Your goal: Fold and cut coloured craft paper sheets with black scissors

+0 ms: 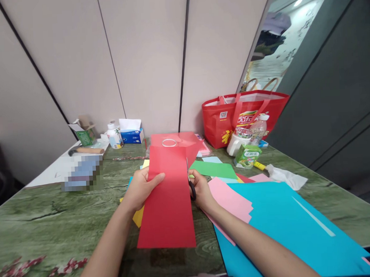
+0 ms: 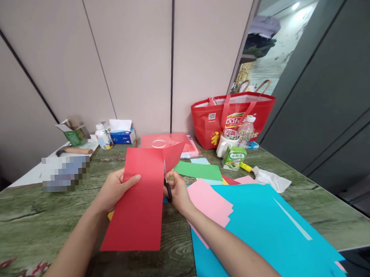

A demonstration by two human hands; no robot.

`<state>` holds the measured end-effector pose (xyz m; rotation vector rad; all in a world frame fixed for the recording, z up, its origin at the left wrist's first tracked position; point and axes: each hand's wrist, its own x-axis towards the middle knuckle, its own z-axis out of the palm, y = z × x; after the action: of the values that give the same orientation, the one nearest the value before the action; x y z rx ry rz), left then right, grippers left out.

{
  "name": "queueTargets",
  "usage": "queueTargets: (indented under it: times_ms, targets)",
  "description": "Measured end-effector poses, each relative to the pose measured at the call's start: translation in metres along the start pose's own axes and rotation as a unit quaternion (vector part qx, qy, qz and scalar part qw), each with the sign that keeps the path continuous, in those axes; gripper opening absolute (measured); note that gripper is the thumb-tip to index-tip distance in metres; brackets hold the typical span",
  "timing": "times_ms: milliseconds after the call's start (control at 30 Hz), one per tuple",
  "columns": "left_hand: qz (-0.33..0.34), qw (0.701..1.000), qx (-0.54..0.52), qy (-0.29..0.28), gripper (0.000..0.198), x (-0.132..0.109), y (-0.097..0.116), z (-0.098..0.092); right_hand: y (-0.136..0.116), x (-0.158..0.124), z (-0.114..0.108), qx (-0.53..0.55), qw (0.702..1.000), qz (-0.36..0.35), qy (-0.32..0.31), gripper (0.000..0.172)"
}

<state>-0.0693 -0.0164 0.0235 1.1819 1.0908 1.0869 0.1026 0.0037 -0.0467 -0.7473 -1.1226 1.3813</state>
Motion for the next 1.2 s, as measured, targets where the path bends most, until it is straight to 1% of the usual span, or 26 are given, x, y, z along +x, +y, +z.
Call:
queueTargets:
  times_ms: [167, 267, 433, 633, 800, 933, 1033, 1200]
  targets:
    - [-0.001, 1.0, -0.005, -0.006, 0.03, -0.0003, 0.0005, 0.0001, -0.0027, -0.0008, 0.0021, -0.009, 1.0, 0.011, 0.005, 0.039]
    - [-0.004, 1.0, -0.003, 0.0, 0.032, 0.0001, 0.0006, 0.0001, -0.0035, -0.0014, 0.0024, -0.019, 1.0, 0.012, 0.009, 0.041]
    - [-0.007, 1.0, -0.006, -0.001, 0.032, 0.0003, 0.0006, 0.0004, -0.0033, -0.0009, 0.002, -0.019, 1.0, 0.007, 0.006, 0.039]
    - [-0.008, 1.0, -0.026, -0.006, 0.035, -0.0002, 0.0011, 0.0019, -0.0018, -0.0004, 0.0013, -0.019, 1.0, 0.012, 0.02, 0.033]
    - [-0.01, 0.999, -0.043, -0.014, 0.039, -0.0004, 0.0014, 0.0006, 0.0007, -0.0009, -0.0004, -0.032, 0.999, 0.013, 0.01, 0.033]
    - [-0.01, 0.999, -0.042, -0.002, 0.038, -0.0011, 0.0019, -0.0002, 0.0013, -0.0017, 0.0003, -0.04, 0.999, 0.023, -0.004, 0.032]
    - [-0.027, 0.999, -0.04, 0.002, 0.037, -0.0015, 0.0021, 0.0011, 0.0008, -0.0024, 0.0015, -0.032, 0.999, 0.031, -0.014, 0.033]
    - [-0.049, 0.997, -0.057, -0.01, 0.032, -0.0007, 0.0024, 0.0032, 0.002, -0.0014, 0.0017, -0.001, 1.0, 0.006, -0.016, 0.035]
